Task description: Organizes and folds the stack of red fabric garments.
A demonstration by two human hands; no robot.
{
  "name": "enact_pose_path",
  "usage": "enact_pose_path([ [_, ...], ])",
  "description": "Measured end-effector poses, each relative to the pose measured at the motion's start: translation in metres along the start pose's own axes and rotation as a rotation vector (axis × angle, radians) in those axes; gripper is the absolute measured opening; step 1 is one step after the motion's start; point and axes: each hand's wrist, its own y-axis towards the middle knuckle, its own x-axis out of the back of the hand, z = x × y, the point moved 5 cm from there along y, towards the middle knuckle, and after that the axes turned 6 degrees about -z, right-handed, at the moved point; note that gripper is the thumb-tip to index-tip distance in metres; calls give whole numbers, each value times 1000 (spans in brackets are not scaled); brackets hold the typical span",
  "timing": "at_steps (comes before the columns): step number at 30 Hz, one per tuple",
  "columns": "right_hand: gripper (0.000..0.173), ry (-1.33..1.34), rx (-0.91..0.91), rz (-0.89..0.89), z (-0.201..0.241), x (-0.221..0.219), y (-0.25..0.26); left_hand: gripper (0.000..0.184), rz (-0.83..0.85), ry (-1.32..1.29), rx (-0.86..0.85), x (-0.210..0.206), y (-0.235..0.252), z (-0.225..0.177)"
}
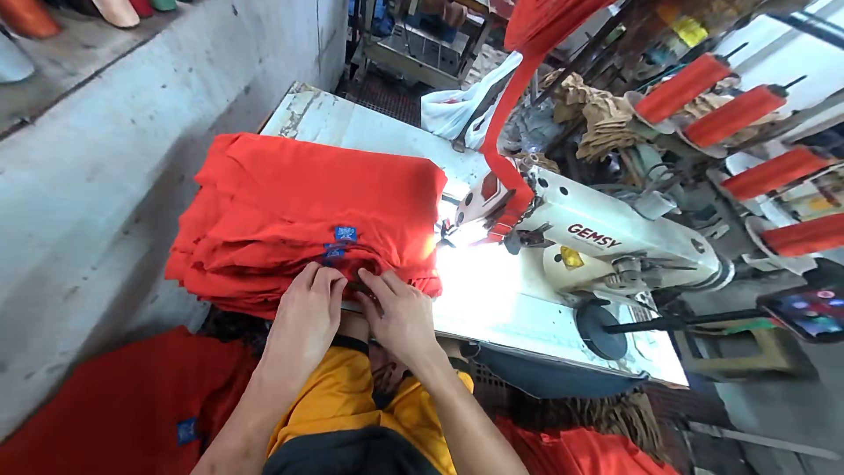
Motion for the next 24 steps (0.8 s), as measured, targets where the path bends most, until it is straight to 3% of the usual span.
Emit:
enact_pose_path([
  [5, 25, 27, 79, -87, 6, -8, -2, 23, -41, 15, -1, 4, -4, -2],
  [10, 33, 214, -266, 115, -17, 0, 6, 23, -6, -12, 24, 9, -10, 6],
  [13, 22, 434, -312, -5, -34, -9, 5, 22, 3, -10, 17, 5, -9, 7],
  [18, 19, 81, -242, -182, -29, -15, 4, 23, 49, -10, -21, -4, 0, -2],
  [24, 29, 141, -259, -15, -33, -12, -3, 26, 345, 116, 24, -21, 10, -7],
])
